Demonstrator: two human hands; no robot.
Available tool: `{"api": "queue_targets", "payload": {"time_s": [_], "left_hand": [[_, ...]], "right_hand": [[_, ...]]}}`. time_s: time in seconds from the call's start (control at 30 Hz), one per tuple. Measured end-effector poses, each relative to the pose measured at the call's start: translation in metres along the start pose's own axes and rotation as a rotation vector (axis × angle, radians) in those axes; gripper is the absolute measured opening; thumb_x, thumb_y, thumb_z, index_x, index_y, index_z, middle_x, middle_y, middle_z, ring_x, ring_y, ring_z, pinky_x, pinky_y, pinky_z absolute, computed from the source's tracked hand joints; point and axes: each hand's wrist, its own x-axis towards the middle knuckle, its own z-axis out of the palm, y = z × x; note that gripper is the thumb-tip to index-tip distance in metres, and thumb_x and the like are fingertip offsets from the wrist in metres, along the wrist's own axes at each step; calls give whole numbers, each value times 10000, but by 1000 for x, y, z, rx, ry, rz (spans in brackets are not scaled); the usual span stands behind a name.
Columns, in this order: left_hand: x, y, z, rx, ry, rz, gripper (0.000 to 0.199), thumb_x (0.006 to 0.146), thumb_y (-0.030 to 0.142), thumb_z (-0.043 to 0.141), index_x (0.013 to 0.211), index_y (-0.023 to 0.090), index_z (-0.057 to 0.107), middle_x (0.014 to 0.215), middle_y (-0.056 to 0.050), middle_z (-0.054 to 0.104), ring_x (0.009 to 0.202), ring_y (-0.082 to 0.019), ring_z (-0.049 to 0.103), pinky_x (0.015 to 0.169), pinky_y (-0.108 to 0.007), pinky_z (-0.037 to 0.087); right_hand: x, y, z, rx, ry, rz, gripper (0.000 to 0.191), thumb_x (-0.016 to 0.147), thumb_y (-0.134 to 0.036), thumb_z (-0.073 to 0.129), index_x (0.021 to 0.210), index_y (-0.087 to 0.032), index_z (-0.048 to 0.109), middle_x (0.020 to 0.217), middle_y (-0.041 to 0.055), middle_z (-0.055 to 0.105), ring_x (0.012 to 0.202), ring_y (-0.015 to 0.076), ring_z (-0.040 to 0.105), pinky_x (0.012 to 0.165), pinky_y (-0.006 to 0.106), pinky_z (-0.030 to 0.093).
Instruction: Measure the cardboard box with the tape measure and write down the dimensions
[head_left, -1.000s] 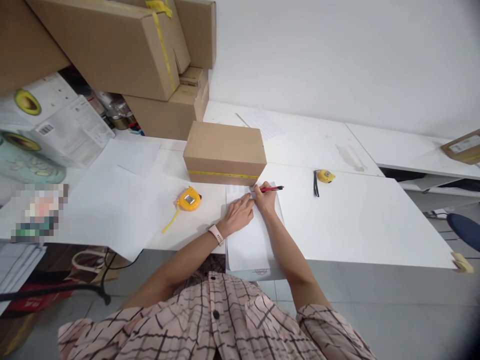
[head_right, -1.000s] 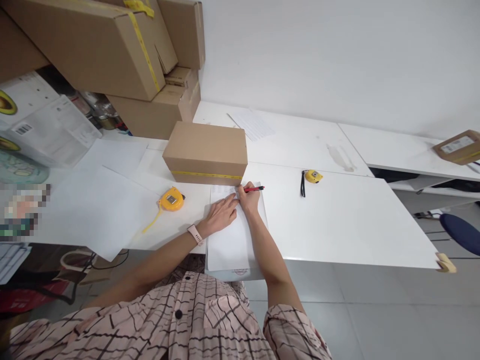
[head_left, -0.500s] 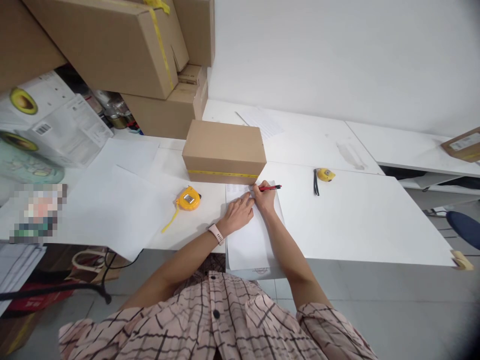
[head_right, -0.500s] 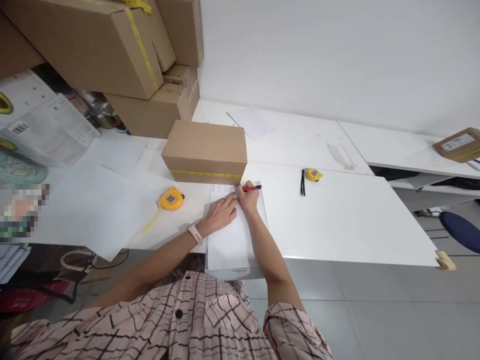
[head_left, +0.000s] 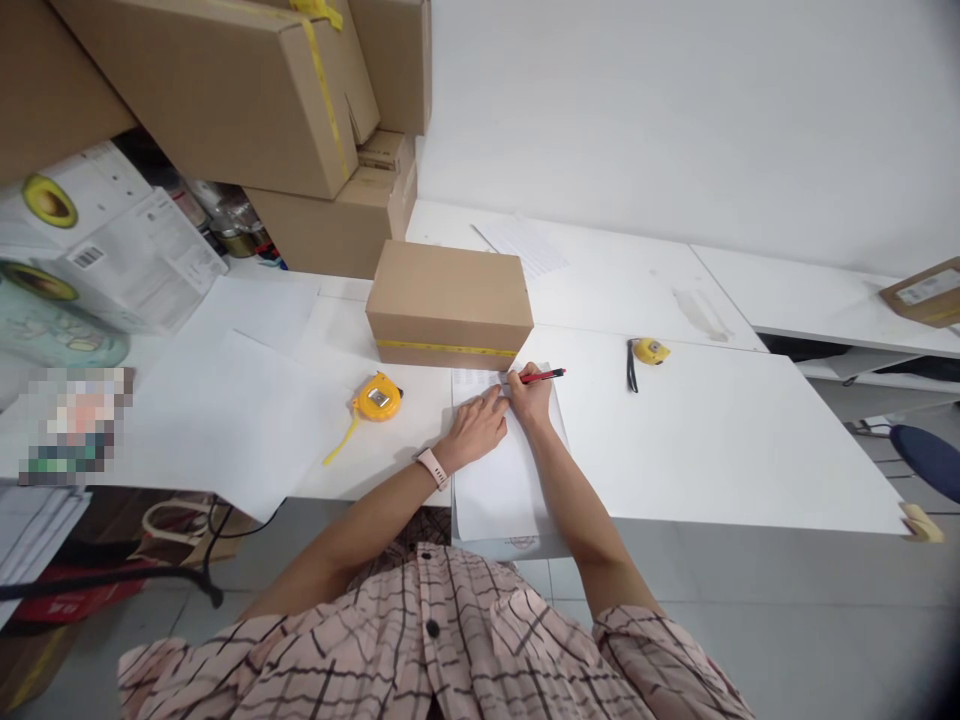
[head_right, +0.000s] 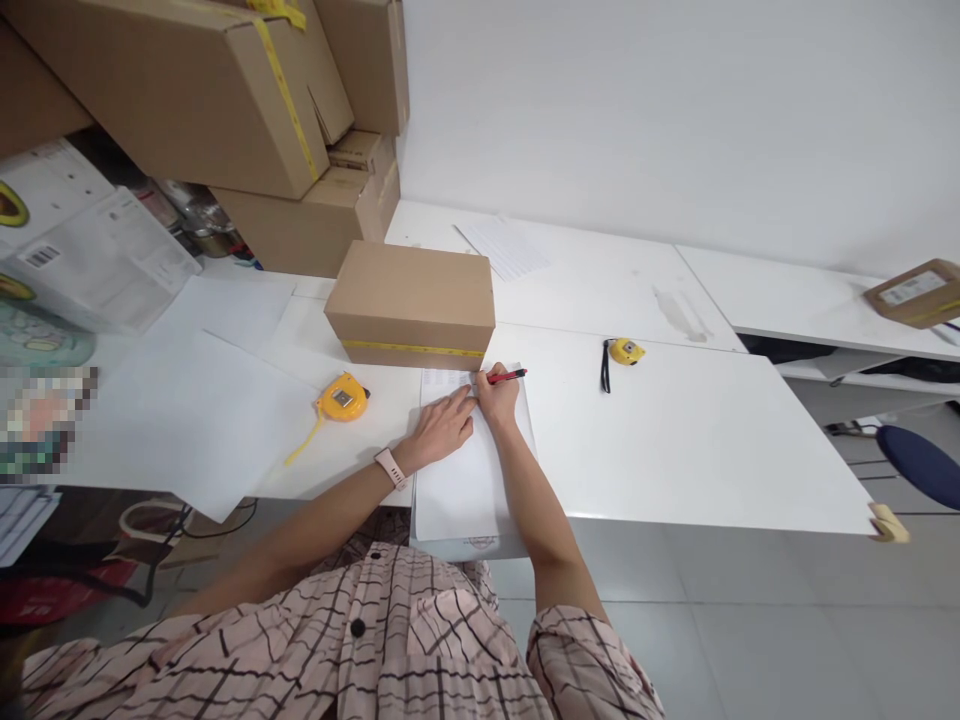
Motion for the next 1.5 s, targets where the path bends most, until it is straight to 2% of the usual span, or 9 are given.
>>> {"api": "queue_targets", "payload": {"time_s": [0.53,0.97,1.2,1.5], "left_hand": [[1,-2,4,-10,10,3,384,992,233,450,1361,202,554,1577,-126,438,1197,-283,637,907,-413,571],[0,0,0,-20,-12,-7,390,986,227,457,1361,197,561,1587,-125,429,1207,-289,631,919,-413,566],[0,0,-2,-14,-15,-6,384,995,236,449,1362,201,553,1587,-116,429,1221,-281,622,926,-406,562],[0,0,-4,-2,-24,-1,395,993,229,436,1370,187,548,1598,-116,416,1203,-285,633,907,-410,570]], "right_hand": [[-1,-2,-1,2,5,16,284,731,-247,580,595,-256,331,550,-65,376,560,127,333,556,291,295],[0,2,-1,-67,6,-5,307,753,-290,573,625,-258,295,564,-65,351,562,128,328,552,289,295],[-1,-1,-2,-5,14,1,298,745,-249,578,617,-260,310,566,-67,360,562,131,335,571,296,298],[0,-2,-1,-36,38,14,289,746,-225,570,620,-259,312,560,-71,358,564,133,334,577,296,300]]}}
